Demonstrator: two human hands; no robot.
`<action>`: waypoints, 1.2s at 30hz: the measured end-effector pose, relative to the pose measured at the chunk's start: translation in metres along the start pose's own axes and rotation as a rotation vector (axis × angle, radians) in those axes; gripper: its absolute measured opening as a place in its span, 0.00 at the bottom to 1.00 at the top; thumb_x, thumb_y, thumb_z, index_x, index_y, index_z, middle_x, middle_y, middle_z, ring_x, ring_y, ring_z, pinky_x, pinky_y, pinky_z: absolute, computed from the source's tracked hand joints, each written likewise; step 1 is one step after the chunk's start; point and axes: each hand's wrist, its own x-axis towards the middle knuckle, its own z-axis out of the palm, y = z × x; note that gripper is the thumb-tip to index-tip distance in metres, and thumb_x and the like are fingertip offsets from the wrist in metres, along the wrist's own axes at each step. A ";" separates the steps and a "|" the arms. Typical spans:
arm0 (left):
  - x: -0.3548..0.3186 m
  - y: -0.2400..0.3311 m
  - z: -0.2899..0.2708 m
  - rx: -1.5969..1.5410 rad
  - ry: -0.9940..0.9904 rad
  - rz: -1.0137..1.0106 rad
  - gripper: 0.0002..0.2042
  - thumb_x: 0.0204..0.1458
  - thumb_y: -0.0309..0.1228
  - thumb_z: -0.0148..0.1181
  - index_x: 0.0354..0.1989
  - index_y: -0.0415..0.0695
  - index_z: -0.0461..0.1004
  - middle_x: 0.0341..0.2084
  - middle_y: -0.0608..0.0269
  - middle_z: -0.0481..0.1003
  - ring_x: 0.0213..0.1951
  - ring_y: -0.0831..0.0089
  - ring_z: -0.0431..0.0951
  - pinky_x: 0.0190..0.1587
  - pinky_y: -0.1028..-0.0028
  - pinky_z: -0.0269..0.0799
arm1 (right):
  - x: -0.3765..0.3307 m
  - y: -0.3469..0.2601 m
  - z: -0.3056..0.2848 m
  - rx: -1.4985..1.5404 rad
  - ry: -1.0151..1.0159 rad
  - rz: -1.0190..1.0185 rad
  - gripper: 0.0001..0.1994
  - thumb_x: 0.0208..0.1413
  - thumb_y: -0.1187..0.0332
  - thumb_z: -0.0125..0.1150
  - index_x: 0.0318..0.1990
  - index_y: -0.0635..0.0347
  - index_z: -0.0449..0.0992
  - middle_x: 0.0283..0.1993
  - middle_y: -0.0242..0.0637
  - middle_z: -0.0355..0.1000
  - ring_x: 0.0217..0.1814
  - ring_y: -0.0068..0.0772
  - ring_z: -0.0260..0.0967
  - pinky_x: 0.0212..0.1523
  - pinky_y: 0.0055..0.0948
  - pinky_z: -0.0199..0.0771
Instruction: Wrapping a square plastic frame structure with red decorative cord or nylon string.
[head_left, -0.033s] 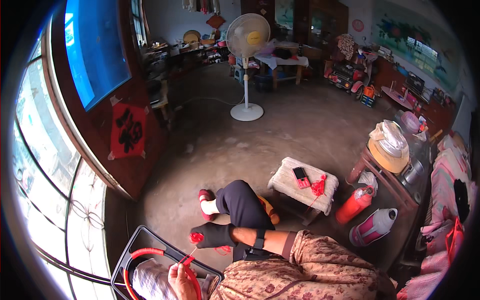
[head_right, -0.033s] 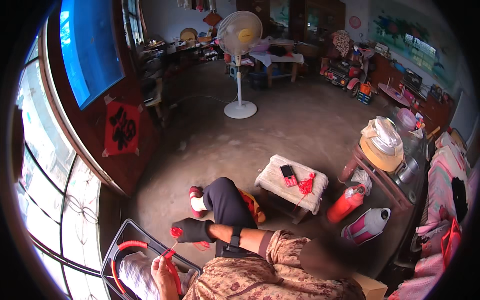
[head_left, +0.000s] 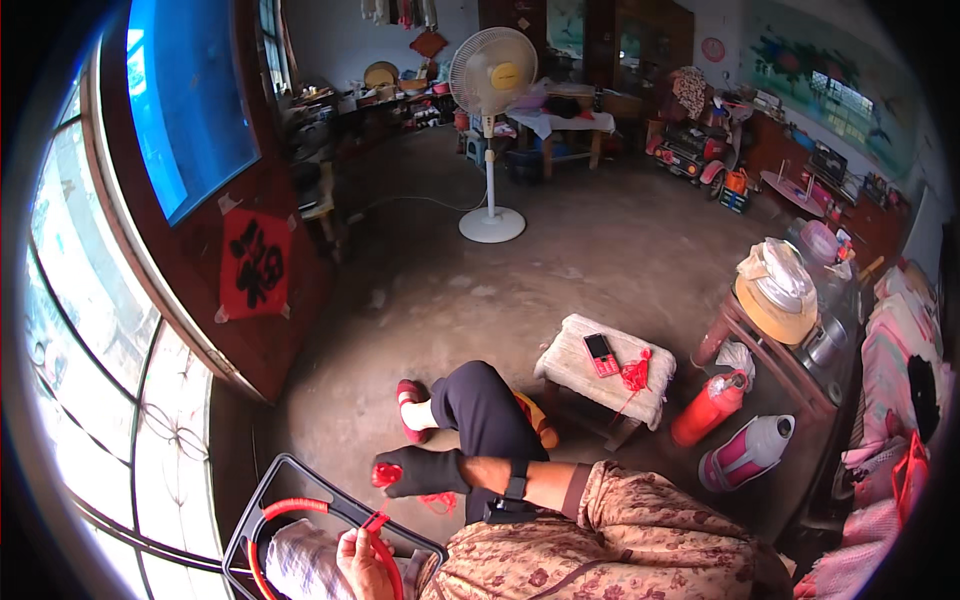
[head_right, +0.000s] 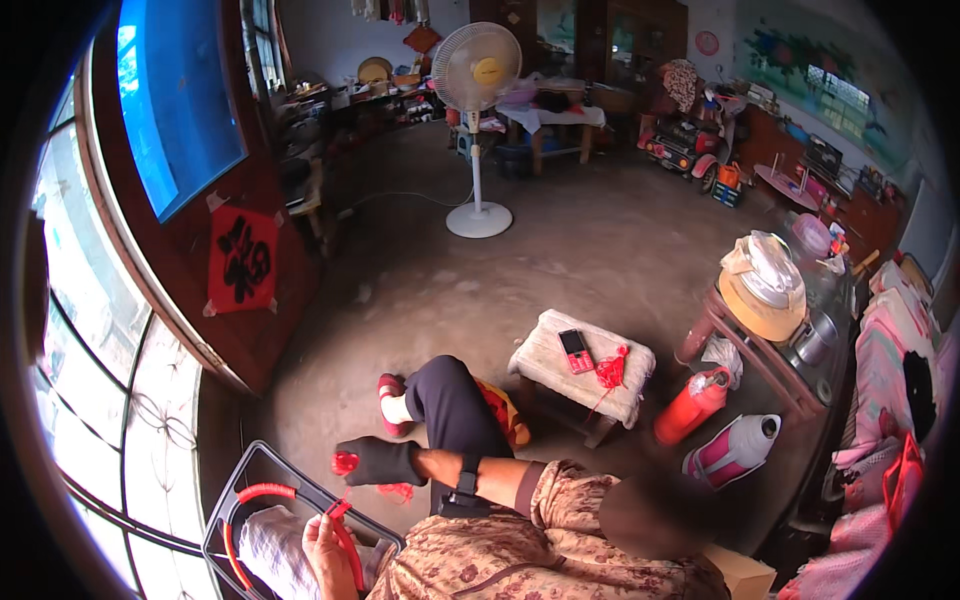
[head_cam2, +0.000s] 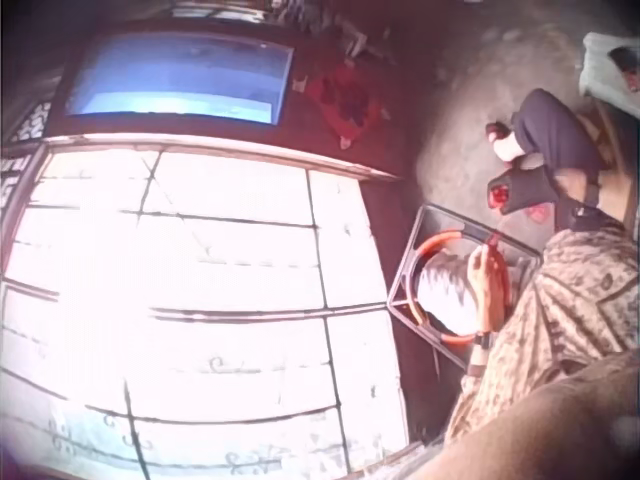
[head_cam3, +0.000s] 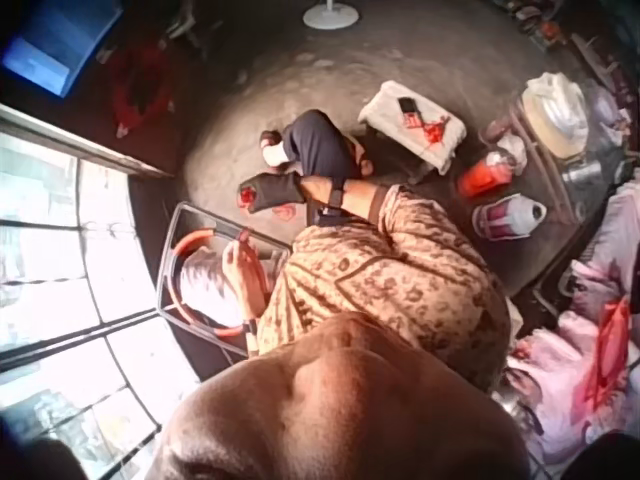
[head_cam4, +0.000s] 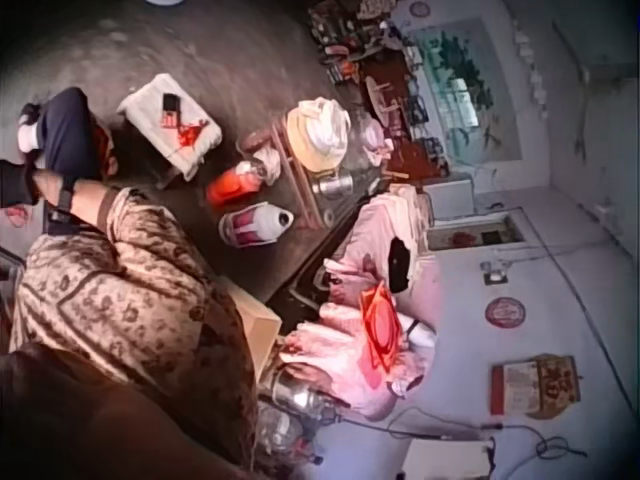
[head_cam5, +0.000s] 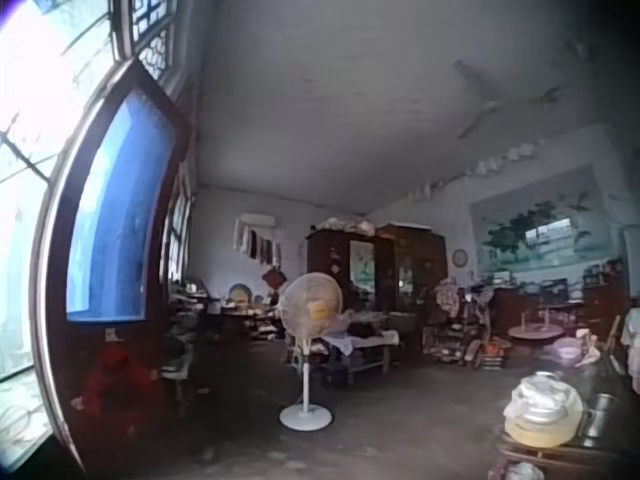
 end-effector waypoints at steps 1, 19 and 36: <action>0.003 -0.002 -0.004 0.009 -0.011 -0.001 0.05 0.55 0.30 0.57 0.35 0.45 0.68 0.23 0.60 0.75 0.18 0.72 0.75 0.19 0.74 0.73 | 0.006 0.012 0.010 0.165 -0.043 -0.030 0.15 0.43 0.66 0.62 0.40 0.59 0.71 0.34 0.46 0.74 0.36 0.41 0.73 0.38 0.35 0.70; -0.001 0.020 0.009 -0.130 -0.039 -0.133 0.08 0.53 0.34 0.55 0.32 0.41 0.70 0.26 0.55 0.76 0.25 0.66 0.77 0.28 0.68 0.76 | -0.105 0.065 -0.224 1.539 0.310 -0.124 0.19 0.48 0.41 0.51 0.25 0.47 0.67 0.19 0.22 0.58 0.19 0.17 0.57 0.19 0.30 0.54; 0.002 -0.005 -0.023 -0.075 0.026 -0.024 0.08 0.52 0.21 0.53 0.40 0.37 0.68 0.30 0.57 0.75 0.29 0.73 0.75 0.30 0.75 0.74 | 0.030 -0.008 0.036 0.092 -0.286 0.262 0.30 0.50 0.58 0.62 0.59 0.50 0.60 0.38 0.45 0.75 0.38 0.36 0.73 0.40 0.34 0.72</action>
